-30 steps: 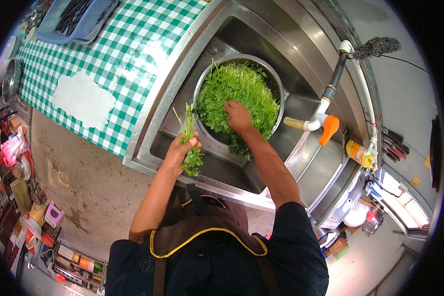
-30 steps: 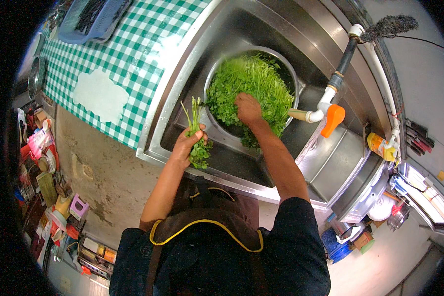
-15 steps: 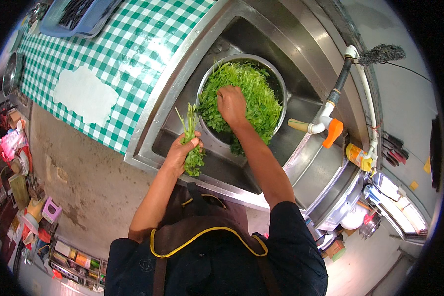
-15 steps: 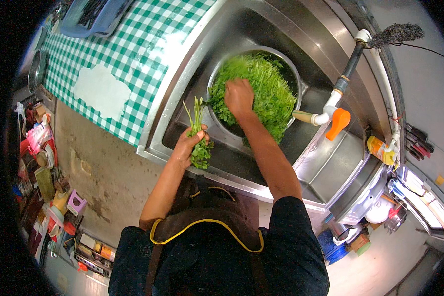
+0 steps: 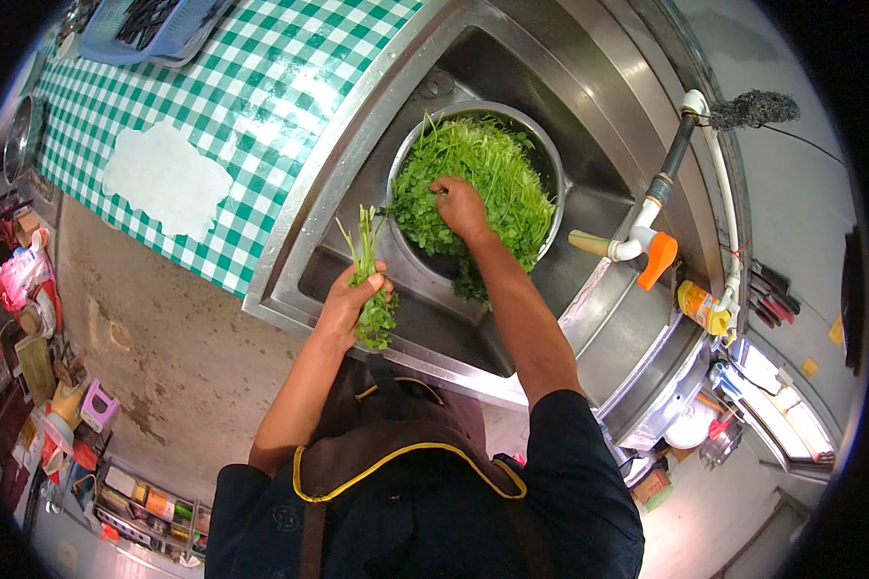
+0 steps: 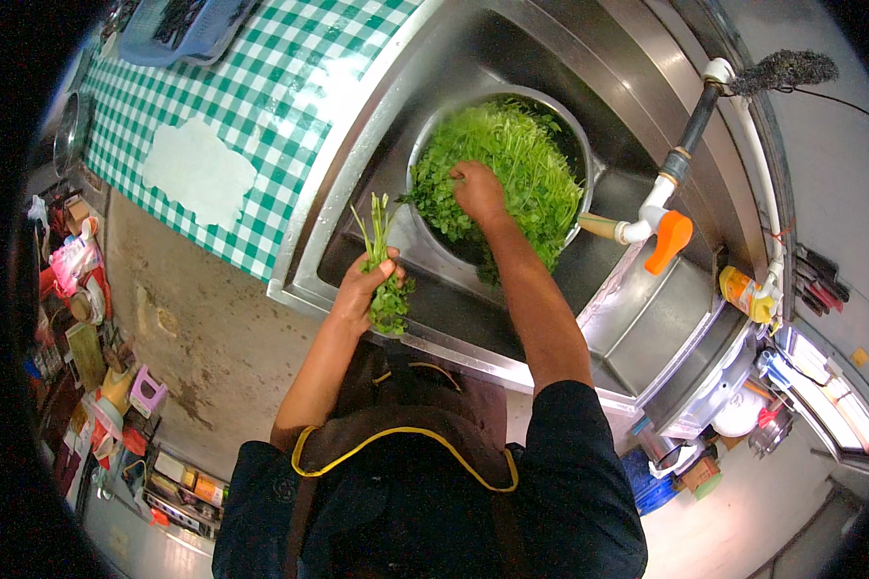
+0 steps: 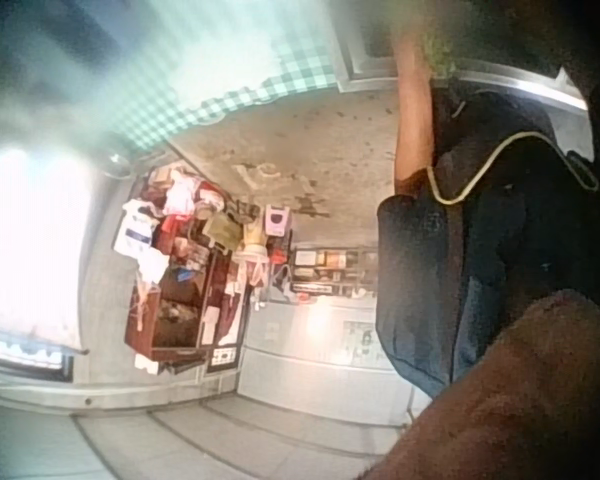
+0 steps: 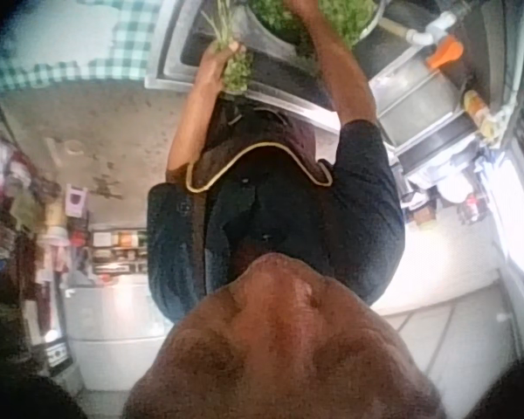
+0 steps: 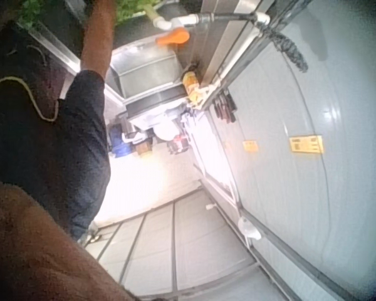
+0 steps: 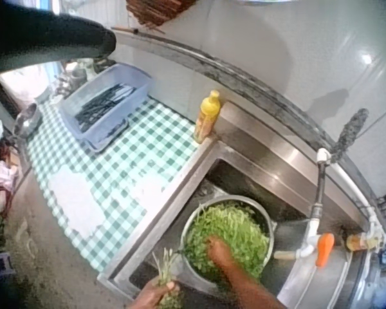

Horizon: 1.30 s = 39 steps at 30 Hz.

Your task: The person stands at a kitchen sink and washes leafy green vegetables by hand. They repeatedly pick up bunches from a metal bowl, rinse them under running water, and place them back into the bowl. A second person briefly appears in the background.

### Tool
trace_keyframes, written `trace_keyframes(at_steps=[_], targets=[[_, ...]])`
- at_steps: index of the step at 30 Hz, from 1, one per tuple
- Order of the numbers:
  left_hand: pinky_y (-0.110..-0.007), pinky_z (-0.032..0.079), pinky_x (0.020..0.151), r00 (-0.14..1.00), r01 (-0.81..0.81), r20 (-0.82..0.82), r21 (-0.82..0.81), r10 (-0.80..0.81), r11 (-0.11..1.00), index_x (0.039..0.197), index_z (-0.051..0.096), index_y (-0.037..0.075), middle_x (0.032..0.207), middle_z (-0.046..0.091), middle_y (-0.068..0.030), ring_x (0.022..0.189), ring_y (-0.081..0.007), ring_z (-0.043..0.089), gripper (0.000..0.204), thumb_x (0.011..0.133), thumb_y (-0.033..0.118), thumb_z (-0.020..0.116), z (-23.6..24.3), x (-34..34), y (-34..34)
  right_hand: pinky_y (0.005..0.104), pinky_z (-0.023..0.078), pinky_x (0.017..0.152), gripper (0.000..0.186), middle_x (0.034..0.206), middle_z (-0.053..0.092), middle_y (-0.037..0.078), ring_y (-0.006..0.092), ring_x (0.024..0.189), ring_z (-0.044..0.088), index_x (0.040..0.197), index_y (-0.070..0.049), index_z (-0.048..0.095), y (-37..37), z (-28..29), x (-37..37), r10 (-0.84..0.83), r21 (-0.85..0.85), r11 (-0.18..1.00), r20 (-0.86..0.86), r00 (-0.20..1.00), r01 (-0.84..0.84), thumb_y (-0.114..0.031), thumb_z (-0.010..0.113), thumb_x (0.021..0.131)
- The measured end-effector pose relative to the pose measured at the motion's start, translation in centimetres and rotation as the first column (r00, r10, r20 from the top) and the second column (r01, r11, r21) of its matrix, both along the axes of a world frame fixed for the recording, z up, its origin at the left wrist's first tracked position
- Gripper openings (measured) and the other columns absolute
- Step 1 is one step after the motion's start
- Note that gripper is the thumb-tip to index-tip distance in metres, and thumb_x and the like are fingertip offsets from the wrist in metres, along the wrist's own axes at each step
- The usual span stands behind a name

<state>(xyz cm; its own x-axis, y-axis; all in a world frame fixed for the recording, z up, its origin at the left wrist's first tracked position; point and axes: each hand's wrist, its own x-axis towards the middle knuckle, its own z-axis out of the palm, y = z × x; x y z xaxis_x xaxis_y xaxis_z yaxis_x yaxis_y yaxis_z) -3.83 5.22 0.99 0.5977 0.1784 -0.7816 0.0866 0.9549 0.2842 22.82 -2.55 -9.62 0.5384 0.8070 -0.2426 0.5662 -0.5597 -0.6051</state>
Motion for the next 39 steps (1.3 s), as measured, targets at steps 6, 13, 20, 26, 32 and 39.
trace_keyframes(at_steps=[6, 13, 20, 26, 32, 39], targets=[[-0.029, 0.053, 0.065, 1.000, -0.018, -0.006, 0.000, 0.018, 1.000, 0.113, 0.062, 0.007, 0.086, 0.066, -0.0060, 0.075, -0.0158, 0.063, 0.026, 0.089, 0.013, 0.069, 0.1, -0.3, -0.2, 0.0463, 0.052, 0.075, 0.020, 0.090, 0.068, 0.012, 0.0361, 0.089, 0.062, 0.092, -0.011, 0.068, 2.4, 1.8, -2.1, 0.133, -0.074, 0.989, 0.096, 0.986, -0.126, -0.007, 0.062, 0.074], [-0.029, 0.053, 0.066, 0.998, -0.060, -0.016, 0.011, 0.060, 0.998, 0.112, 0.063, 0.008, 0.087, 0.067, -0.0058, 0.076, -0.0150, 0.064, 0.023, 0.090, 0.012, 0.068, 0.0, -0.7, 0.0, 0.0473, 0.052, 0.074, 0.015, 0.089, 0.066, 0.011, 0.0354, 0.089, 0.061, 0.089, -0.011, 0.067, 2.3, 0.6, -3.3, 0.249, -0.173, 0.962, 0.229, 0.941, -0.212, -0.008, 0.063, 0.075], [-0.029, 0.053, 0.067, 1.000, -0.018, -0.001, 0.013, 0.018, 1.000, 0.114, 0.062, 0.007, 0.088, 0.067, -0.0060, 0.077, -0.0153, 0.064, 0.025, 0.090, 0.013, 0.068, 0.2, -0.4, 0.0, 0.0430, 0.053, 0.078, 0.025, 0.100, 0.068, 0.012, 0.0319, 0.096, 0.064, 0.103, -0.012, 0.071, 0.3, 0.0, -1.7, -0.009, 0.048, 0.999, 0.077, 0.997, 0.005, -0.011, 0.062, 0.079], [-0.030, 0.053, 0.067, 0.999, 0.038, 0.006, 0.017, -0.038, 0.999, 0.116, 0.059, 0.006, 0.089, 0.066, -0.0066, 0.078, -0.0165, 0.063, 0.029, 0.090, 0.017, 0.069, 0.4, 0.3, -0.1, 0.0318, 0.048, 0.066, 0.021, 0.085, 0.069, 0.005, 0.0155, 0.070, 0.059, 0.105, -0.012, 0.074, -0.5, 2.7, 0.2, -0.424, -0.013, 0.886, -0.427, 0.798, 0.464, -0.020, 0.064, 0.090], [-0.032, 0.053, 0.068, 0.997, 0.069, 0.039, -0.015, -0.068, 0.998, 0.117, 0.057, 0.006, 0.090, 0.065, -0.0075, 0.079, -0.0182, 0.063, 0.032, 0.090, 0.021, 0.069, -0.1, 1.7, -0.5, 0.0229, 0.040, 0.060, 0.031, 0.097, 0.068, 0.002, 0.0057, 0.069, 0.047, 0.118, -0.002, 0.065, -2.2, 6.6, 0.9, -0.486, 0.062, 0.696, -0.693, 0.533, 0.715, -0.024, 0.060, 0.097], [-0.034, 0.053, 0.066, 0.996, 0.085, 0.036, -0.060, -0.083, 0.995, 0.116, 0.057, 0.007, 0.091, 0.064, -0.0078, 0.078, -0.0199, 0.063, 0.027, 0.093, 0.019, 0.065, -1.4, 4.0, -0.9, 0.0246, 0.046, 0.064, 0.026, 0.101, 0.067, 0.009, 0.0107, 0.077, 0.056, 0.117, 0.002, 0.060, -5.3, 8.7, -1.0, -0.333, 0.098, 0.543, -0.886, 0.321, 0.834, -0.016, 0.056, 0.098]])
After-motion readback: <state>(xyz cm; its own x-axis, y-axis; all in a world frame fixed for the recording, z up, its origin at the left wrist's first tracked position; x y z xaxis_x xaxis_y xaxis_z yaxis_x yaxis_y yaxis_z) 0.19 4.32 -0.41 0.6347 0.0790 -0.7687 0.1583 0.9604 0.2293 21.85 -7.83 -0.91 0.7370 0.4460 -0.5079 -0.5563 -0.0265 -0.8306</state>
